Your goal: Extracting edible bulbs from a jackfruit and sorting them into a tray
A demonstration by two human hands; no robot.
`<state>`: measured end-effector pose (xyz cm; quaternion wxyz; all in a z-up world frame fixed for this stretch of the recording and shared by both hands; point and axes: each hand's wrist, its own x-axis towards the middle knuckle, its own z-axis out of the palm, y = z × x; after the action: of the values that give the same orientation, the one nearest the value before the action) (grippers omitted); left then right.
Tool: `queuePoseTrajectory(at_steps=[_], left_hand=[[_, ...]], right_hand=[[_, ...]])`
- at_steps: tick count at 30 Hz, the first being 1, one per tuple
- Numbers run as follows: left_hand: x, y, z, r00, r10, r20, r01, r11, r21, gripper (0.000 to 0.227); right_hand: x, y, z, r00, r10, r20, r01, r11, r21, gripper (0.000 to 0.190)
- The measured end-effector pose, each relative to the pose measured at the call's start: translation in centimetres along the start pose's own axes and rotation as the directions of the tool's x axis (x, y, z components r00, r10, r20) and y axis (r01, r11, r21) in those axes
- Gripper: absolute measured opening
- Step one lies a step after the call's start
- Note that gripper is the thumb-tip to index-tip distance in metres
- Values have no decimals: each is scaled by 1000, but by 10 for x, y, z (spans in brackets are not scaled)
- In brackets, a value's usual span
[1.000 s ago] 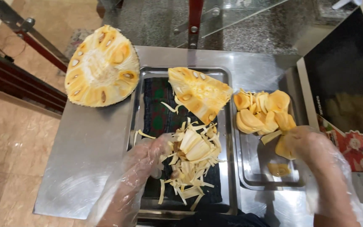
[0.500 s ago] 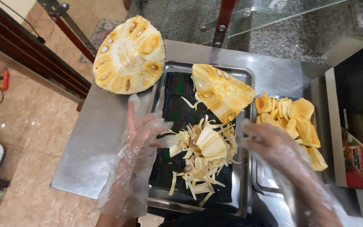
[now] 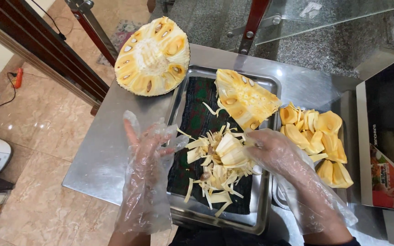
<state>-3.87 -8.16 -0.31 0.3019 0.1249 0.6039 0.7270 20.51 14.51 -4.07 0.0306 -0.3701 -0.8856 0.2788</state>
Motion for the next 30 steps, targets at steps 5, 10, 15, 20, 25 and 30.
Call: queuePoseTrajectory(at_steps=[5,10,15,20,25,30], left_hand=[[26,-72,-52,987,139,-84,-150,978,-143,116],[-28,-15,-31,964,134,-230,-138,990,1,113],[-35,-25,-59,932,128,-338,-156,986,-57,116],[-31,-24,-69,909,78,-409,-104,994,-42,119],[-20,-16,-52,949,94,-301,-133,985,-110,117],[-5,-27,-37,974,115,-194,-144,979,-144,116]], right_hand=[[-14,-9,-11,999,41,0,-41,999,-26,47],[-1,-6,-7,998,-53,-29,50,995,-82,44],[13,-47,-24,989,-148,-15,145,982,-121,40],[19,-60,-10,995,-64,81,74,989,-130,38],[18,-36,-5,992,90,89,-67,971,-228,48],[0,-50,-25,984,169,60,-150,959,-241,47]])
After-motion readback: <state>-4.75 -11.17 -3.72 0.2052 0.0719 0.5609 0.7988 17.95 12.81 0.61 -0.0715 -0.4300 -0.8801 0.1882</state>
